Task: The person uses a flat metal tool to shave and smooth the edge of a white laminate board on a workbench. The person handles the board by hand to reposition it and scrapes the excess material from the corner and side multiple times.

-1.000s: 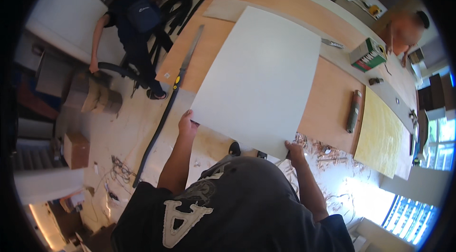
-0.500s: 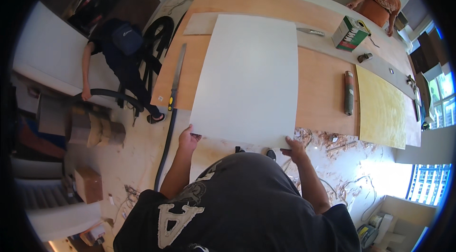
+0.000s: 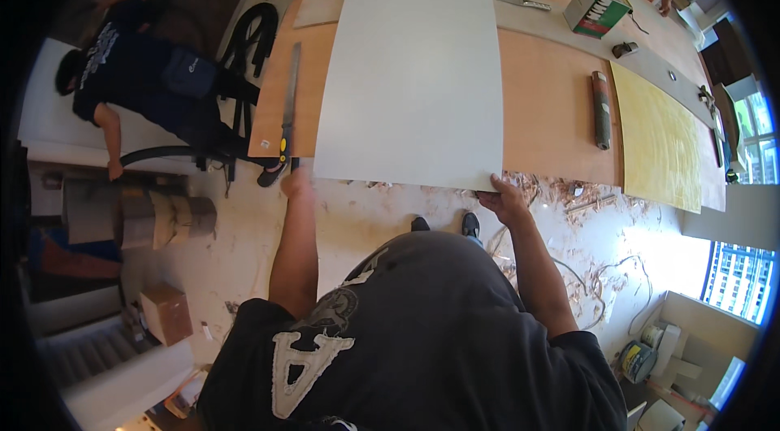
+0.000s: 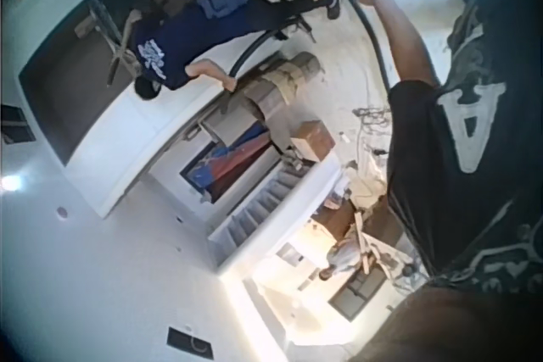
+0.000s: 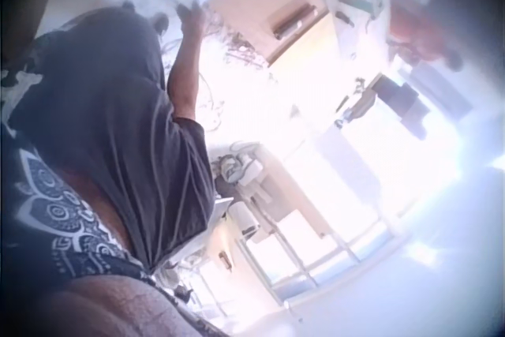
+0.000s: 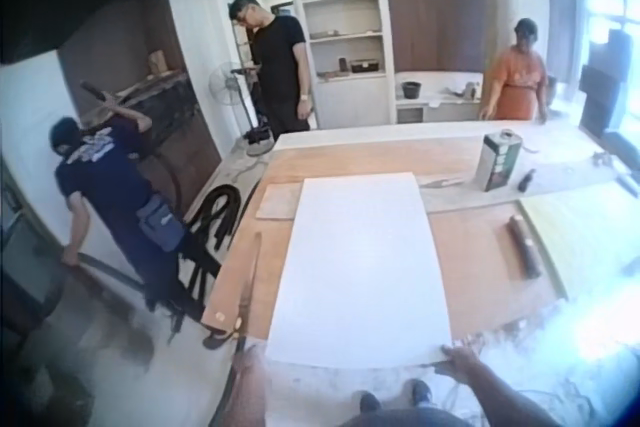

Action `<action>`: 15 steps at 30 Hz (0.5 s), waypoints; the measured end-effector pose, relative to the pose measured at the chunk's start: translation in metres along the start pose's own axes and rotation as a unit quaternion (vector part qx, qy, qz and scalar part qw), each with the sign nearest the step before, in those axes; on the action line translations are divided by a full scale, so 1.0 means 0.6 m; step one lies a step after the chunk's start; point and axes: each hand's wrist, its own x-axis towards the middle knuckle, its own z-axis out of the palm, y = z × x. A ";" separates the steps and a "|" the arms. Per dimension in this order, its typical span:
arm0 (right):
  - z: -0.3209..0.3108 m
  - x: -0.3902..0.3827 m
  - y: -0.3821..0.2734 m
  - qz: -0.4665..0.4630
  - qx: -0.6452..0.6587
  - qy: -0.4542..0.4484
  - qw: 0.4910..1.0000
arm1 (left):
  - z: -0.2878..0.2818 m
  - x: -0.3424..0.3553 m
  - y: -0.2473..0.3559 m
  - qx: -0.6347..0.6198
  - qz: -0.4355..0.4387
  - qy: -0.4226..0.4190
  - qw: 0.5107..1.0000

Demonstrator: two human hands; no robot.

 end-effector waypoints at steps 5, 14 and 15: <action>-0.100 -0.010 0.028 0.002 0.018 0.024 1.000 | 0.028 -0.107 0.104 0.198 0.263 0.208 0.921; -0.005 -0.006 0.028 0.005 0.030 0.084 0.996 | 0.038 0.009 0.185 0.378 0.337 0.020 0.862; -0.008 -0.003 0.029 -0.006 0.031 0.073 0.997 | 0.051 0.020 0.188 0.413 0.333 0.020 0.847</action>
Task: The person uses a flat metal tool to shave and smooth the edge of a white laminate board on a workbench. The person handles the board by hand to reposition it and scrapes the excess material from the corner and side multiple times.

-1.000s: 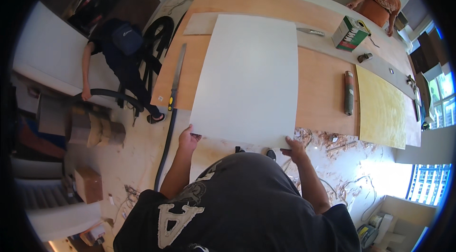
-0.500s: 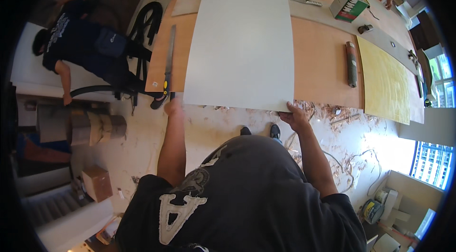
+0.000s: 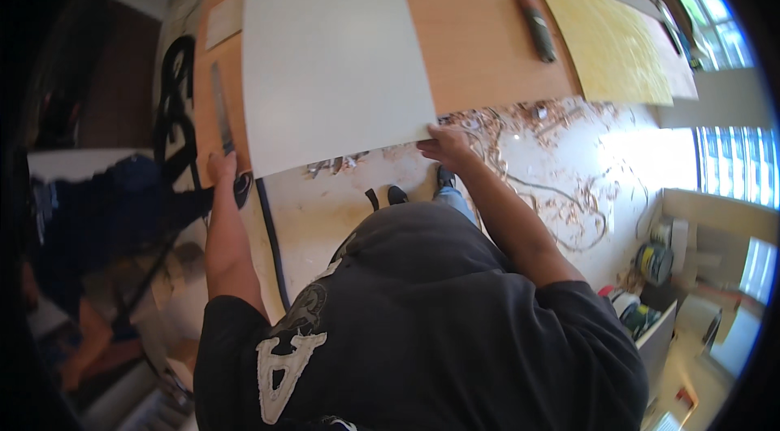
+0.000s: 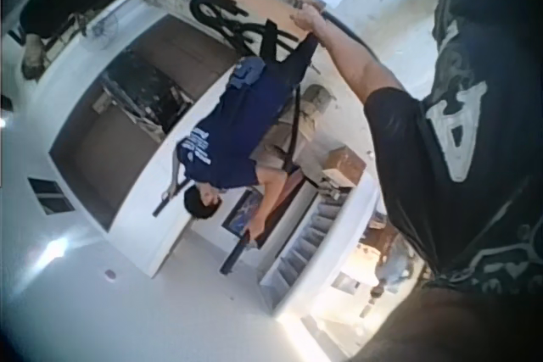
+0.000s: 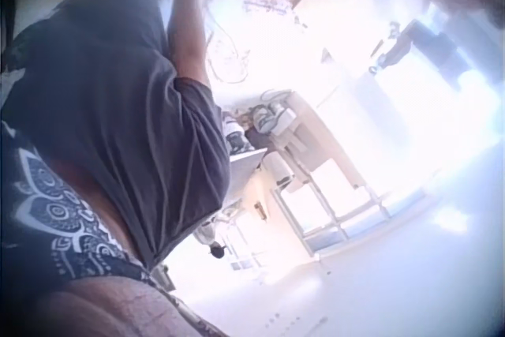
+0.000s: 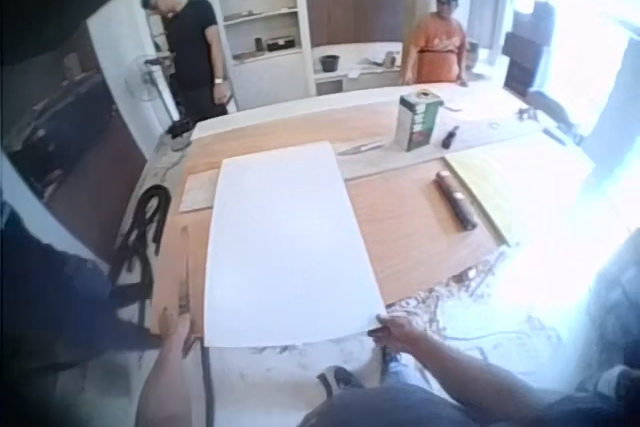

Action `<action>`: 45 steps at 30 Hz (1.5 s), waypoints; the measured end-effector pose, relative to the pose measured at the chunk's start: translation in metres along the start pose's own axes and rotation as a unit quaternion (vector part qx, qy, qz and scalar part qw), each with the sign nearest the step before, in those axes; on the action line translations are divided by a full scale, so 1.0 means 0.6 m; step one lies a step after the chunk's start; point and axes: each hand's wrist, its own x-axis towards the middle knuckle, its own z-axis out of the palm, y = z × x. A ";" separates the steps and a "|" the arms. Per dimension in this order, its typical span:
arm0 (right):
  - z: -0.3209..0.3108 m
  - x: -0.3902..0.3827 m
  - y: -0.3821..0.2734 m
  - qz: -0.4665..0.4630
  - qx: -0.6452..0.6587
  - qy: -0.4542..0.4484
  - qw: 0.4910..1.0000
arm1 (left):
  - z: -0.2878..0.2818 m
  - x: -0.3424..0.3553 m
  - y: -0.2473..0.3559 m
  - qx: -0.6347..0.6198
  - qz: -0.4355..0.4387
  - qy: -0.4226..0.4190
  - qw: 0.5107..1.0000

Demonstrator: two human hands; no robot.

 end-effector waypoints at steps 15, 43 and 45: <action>0.004 -0.030 -0.003 -0.048 -0.004 0.148 0.988 | -0.080 0.007 0.068 -0.435 -0.108 -0.128 0.885; -0.080 -0.041 0.015 0.019 0.423 -0.220 0.879 | -0.128 -0.421 0.469 0.134 0.526 -0.403 0.737; -0.074 -0.030 0.025 0.019 0.381 -0.190 0.905 | -0.128 -0.417 0.476 0.134 0.522 -0.410 0.736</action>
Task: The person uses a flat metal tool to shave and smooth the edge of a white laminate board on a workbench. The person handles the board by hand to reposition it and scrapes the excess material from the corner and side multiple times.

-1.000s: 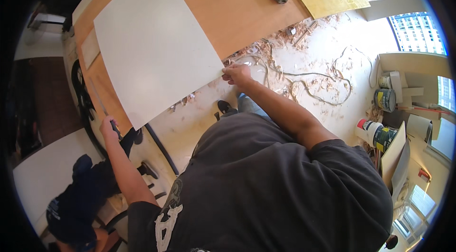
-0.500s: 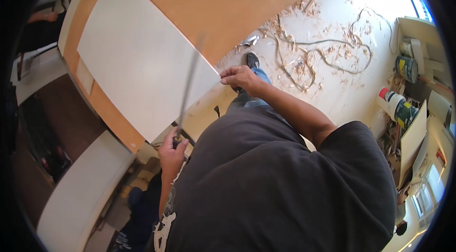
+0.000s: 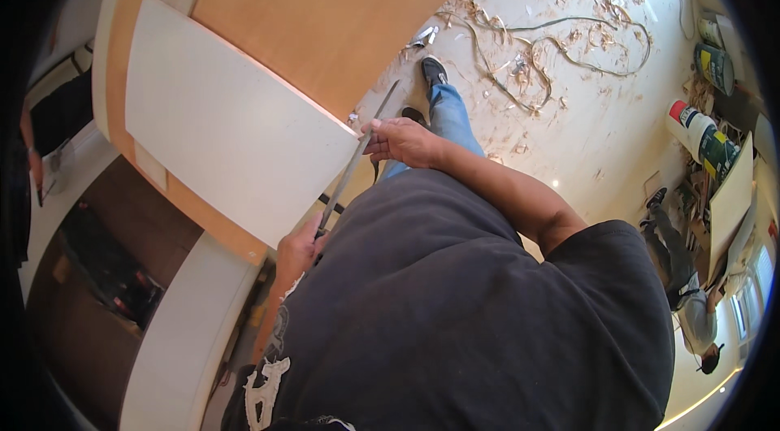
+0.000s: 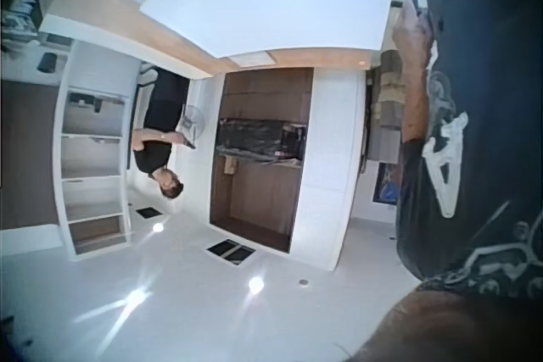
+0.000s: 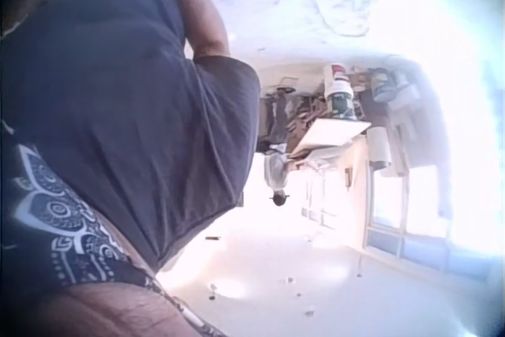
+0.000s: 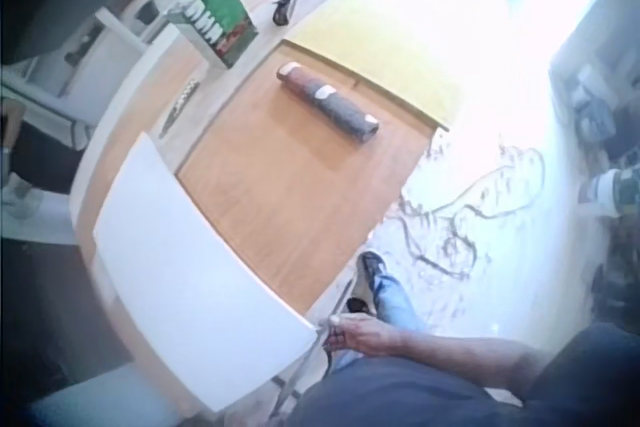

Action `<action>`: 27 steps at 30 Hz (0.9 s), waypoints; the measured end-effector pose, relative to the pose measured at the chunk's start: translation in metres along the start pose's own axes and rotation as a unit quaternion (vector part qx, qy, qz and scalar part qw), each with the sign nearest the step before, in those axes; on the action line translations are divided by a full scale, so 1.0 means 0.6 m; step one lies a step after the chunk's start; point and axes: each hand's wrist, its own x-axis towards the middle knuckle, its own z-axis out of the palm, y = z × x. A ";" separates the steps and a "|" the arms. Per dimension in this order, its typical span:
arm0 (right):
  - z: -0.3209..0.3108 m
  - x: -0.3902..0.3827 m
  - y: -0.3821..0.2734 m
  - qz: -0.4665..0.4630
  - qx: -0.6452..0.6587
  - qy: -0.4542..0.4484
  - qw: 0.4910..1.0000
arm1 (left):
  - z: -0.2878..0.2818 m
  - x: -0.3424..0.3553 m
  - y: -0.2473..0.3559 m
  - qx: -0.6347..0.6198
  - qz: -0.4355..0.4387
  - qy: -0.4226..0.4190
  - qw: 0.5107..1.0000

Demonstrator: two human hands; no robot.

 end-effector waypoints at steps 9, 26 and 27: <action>0.004 0.012 0.004 0.005 -0.013 0.074 0.997 | -0.039 0.032 0.026 -0.024 -0.060 -0.069 0.996; 0.004 0.026 -0.004 0.022 0.021 0.100 0.994 | -0.046 0.059 0.040 -0.055 -0.110 -0.109 0.987; 0.002 0.029 -0.004 0.027 0.023 0.101 0.994 | -0.049 0.065 0.045 -0.046 -0.126 -0.126 0.983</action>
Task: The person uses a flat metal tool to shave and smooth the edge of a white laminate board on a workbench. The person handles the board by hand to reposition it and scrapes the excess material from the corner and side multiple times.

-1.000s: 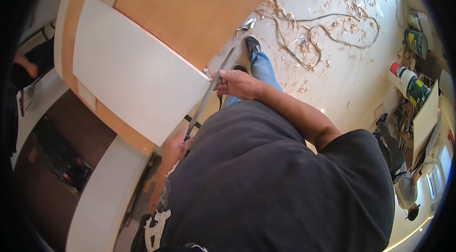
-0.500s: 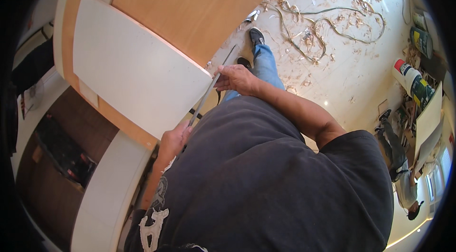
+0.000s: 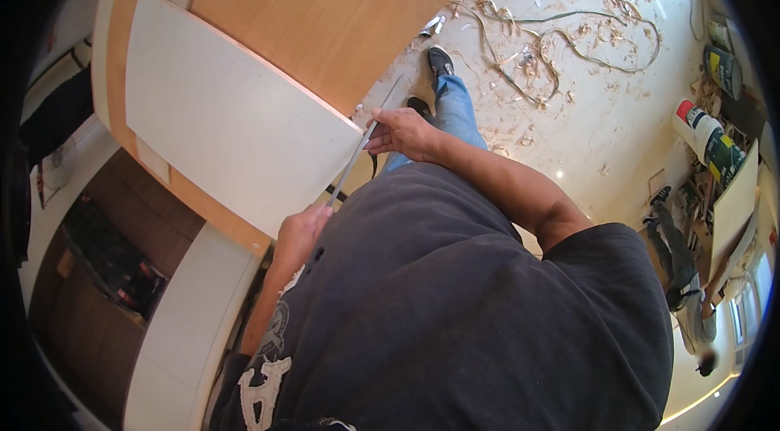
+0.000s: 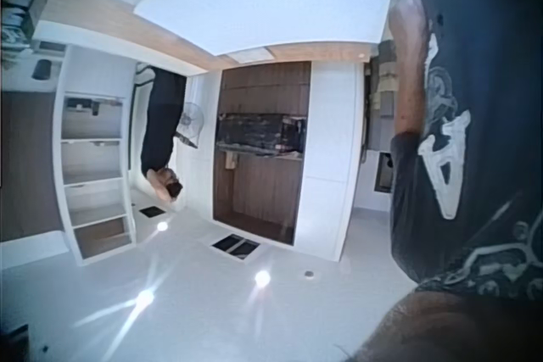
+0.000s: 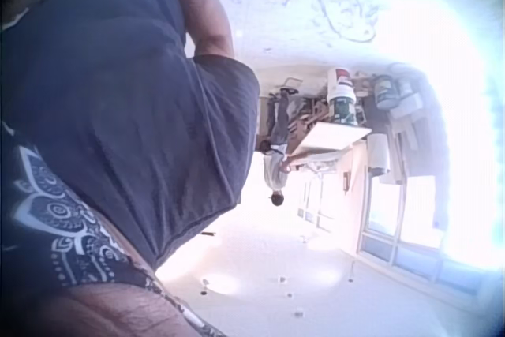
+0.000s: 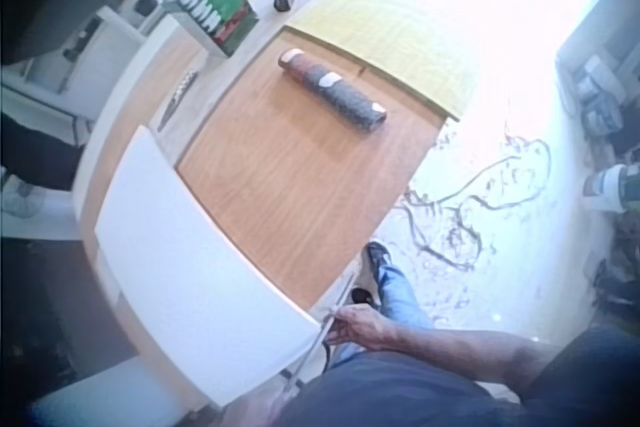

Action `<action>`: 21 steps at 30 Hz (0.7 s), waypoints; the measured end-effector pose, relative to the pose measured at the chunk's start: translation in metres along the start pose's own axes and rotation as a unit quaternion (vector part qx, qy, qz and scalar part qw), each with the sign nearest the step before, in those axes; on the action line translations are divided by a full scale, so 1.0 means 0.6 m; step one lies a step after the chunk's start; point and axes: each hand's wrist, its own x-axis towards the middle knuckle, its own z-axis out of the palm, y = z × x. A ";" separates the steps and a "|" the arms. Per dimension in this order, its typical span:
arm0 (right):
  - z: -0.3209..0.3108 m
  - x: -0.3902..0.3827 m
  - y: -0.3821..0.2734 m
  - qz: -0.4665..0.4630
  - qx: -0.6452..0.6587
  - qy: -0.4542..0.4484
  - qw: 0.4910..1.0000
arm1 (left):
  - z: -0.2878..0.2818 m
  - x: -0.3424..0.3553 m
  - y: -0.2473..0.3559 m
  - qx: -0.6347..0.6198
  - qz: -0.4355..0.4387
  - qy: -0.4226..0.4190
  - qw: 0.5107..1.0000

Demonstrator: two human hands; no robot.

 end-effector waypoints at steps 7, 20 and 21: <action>-0.008 0.010 0.000 0.008 0.002 -0.002 1.000 | -0.006 0.011 0.014 0.019 0.023 0.002 1.000; -0.015 -0.003 -0.017 -0.002 -0.006 -0.024 1.000 | -0.010 0.009 0.037 0.057 -0.003 0.008 0.998; -0.014 0.000 -0.015 -0.003 -0.005 -0.032 0.999 | -0.012 0.008 0.039 0.058 -0.008 0.006 0.998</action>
